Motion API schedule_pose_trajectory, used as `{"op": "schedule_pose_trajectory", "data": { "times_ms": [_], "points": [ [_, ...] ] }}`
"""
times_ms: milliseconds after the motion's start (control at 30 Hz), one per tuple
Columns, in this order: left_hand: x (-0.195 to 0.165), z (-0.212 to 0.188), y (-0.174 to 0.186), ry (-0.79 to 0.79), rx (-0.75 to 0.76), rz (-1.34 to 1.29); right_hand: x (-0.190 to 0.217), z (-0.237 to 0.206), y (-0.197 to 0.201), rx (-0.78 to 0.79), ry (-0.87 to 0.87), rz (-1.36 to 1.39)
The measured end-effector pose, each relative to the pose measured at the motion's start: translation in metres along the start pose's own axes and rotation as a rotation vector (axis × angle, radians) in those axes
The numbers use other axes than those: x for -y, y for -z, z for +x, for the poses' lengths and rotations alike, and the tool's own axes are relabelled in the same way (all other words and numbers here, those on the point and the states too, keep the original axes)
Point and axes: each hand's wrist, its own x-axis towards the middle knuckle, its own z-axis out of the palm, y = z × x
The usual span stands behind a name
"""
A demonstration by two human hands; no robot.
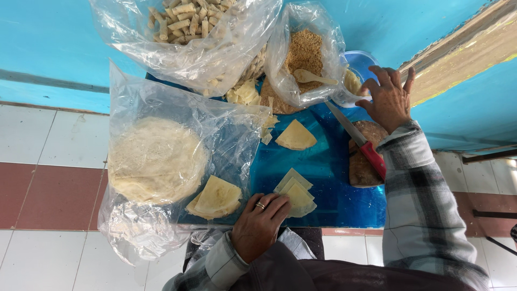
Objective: The person folds triangular pastry wrappers with a small filling by hand, pressing the edges together to seal each one, and stacks the finished folded pastries on the blue work table. They occasionally reach into a bag of brown sugar and reposition wrappers while working.
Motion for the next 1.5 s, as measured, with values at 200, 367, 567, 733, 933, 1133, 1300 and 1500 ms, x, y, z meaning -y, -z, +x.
{"op": "schedule_pose_trajectory", "data": {
  "times_ms": [200, 367, 567, 733, 933, 1133, 1300, 1500],
  "points": [
    [0.001, -0.001, -0.003, -0.005, 0.001, 0.008, 0.0, 0.002, 0.001, 0.029, 0.034, -0.059],
    [0.001, 0.0, -0.002, 0.001, -0.007, -0.004, 0.004, 0.003, 0.002, -0.03, 0.063, -0.152],
    [0.0, 0.001, -0.002, 0.0, -0.006, -0.004, 0.001, 0.001, 0.002, -0.052, 0.069, -0.189],
    [0.0, 0.001, -0.003, -0.002, -0.021, -0.013, -0.003, -0.002, 0.0, -0.119, 0.098, -0.096],
    [-0.001, 0.003, -0.001, -0.011, -0.024, -0.011, 0.016, -0.003, 0.021, -0.123, 0.062, -0.096],
    [-0.004, 0.006, 0.003, -0.012, -0.038, -0.01, 0.108, -0.084, 0.064, -0.091, 0.24, 0.342],
    [-0.006, 0.006, 0.004, -0.02, -0.049, 0.015, 0.181, -0.157, 0.06, 0.027, 0.326, 0.197],
    [-0.005, 0.005, 0.003, -0.025, -0.048, 0.037, 0.185, -0.173, 0.046, 0.054, 0.354, 0.032]
  ]
}}
